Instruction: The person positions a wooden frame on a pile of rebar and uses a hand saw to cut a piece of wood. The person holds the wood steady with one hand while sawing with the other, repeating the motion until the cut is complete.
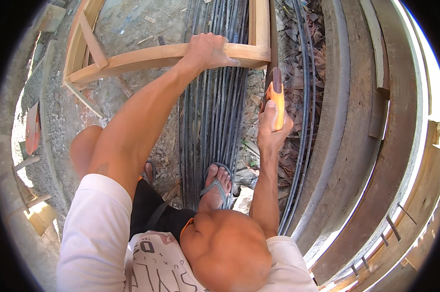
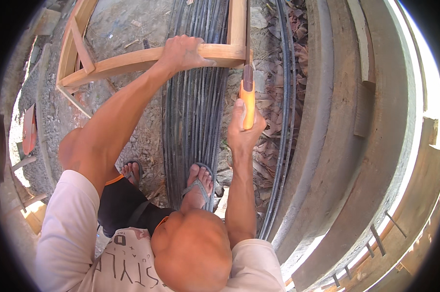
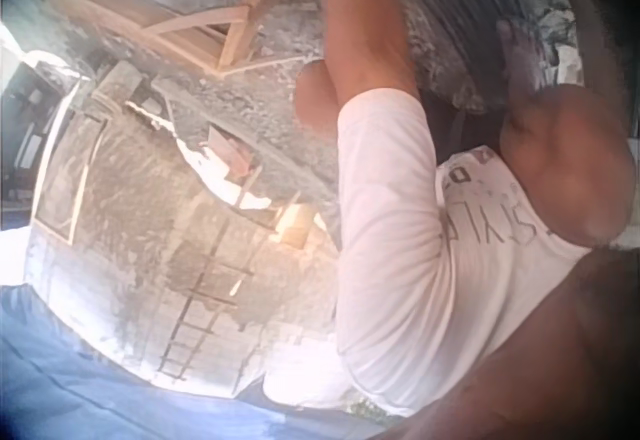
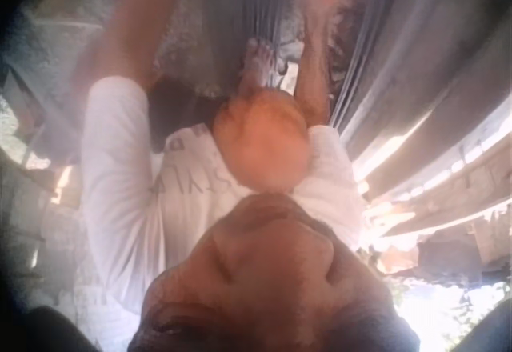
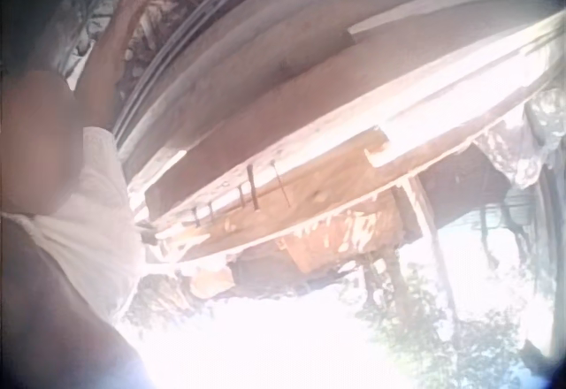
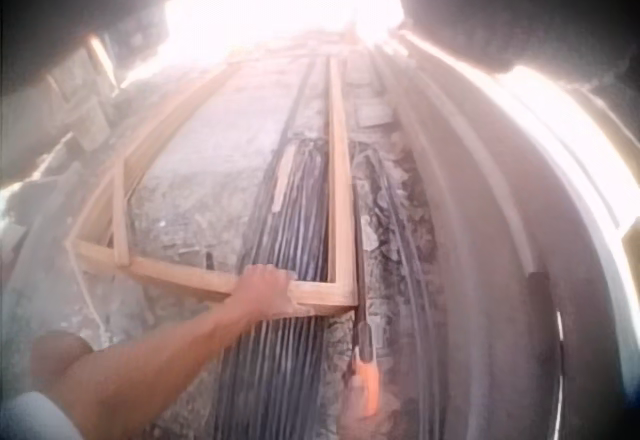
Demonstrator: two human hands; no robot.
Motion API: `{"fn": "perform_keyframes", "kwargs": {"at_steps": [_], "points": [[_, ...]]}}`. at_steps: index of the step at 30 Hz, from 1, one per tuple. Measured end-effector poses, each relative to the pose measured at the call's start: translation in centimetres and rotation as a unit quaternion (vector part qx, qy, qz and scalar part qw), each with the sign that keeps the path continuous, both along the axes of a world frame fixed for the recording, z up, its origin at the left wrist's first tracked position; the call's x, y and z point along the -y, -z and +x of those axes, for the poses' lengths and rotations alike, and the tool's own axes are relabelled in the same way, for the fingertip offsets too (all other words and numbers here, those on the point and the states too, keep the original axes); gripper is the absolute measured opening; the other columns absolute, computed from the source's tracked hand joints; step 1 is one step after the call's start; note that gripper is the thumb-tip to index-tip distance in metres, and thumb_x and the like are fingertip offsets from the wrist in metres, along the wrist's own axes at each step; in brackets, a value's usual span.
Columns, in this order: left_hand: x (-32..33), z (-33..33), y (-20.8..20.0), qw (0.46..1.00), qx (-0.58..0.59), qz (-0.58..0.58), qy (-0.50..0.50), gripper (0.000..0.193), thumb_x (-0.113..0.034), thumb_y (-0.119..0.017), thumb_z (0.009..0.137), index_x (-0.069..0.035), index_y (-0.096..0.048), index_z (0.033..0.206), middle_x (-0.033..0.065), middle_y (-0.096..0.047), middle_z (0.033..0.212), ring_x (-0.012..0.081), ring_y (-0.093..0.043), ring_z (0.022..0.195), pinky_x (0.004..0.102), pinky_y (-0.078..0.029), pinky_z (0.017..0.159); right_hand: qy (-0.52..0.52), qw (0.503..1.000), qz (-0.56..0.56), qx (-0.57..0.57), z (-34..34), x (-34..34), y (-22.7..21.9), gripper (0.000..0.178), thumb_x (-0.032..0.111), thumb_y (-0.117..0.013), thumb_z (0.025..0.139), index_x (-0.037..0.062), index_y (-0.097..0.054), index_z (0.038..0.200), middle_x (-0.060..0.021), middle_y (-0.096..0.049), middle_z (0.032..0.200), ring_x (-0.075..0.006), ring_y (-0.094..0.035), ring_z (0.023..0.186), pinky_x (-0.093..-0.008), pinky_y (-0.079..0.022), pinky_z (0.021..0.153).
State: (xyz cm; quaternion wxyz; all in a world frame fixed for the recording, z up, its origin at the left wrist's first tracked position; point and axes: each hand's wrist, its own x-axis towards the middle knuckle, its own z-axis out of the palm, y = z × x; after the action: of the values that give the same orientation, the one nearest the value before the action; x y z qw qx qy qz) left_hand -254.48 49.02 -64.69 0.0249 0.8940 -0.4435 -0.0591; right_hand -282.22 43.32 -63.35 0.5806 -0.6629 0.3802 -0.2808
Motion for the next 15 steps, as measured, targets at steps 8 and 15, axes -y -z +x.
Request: {"fn": "perform_keyframes", "kwargs": {"at_steps": [8, 15], "points": [[-0.1, -0.4, -0.3, 0.999, -0.035, 0.017, -0.02, 0.076, -0.076, -0.079, 0.07, -0.008, -0.082, 0.103, 0.0162, -0.08, 0.093, 0.0339, -0.079, 0.09, 0.047, -0.063, 0.084, 0.019, 0.992, -0.128, -0.01, -18.3, -10.7, 6.3, 0.06, 0.042, -0.053, 0.108, -0.0111, -0.071, 0.128, -0.0073, -0.061, 0.067, -0.0137, -0.059, 0.06, -0.0318, -0.046, 0.056], [0.1, -0.2, -0.1, 1.0, -0.006, -0.002, -0.006, 0.078, -0.075, -0.082, 0.069, -0.009, -0.082, 0.11, 0.0157, -0.08, 0.09, 0.0341, -0.079, 0.085, 0.0466, -0.063, 0.081, -0.001, 0.998, -0.04, 0.04, -1.6, -0.3, 4.8, 0.035, 0.023, -0.063, 0.106, -0.0008, -0.059, 0.08, -0.002, -0.046, 0.059, -0.0114, -0.04, 0.054, -0.0354, -0.032, 0.05]]}}
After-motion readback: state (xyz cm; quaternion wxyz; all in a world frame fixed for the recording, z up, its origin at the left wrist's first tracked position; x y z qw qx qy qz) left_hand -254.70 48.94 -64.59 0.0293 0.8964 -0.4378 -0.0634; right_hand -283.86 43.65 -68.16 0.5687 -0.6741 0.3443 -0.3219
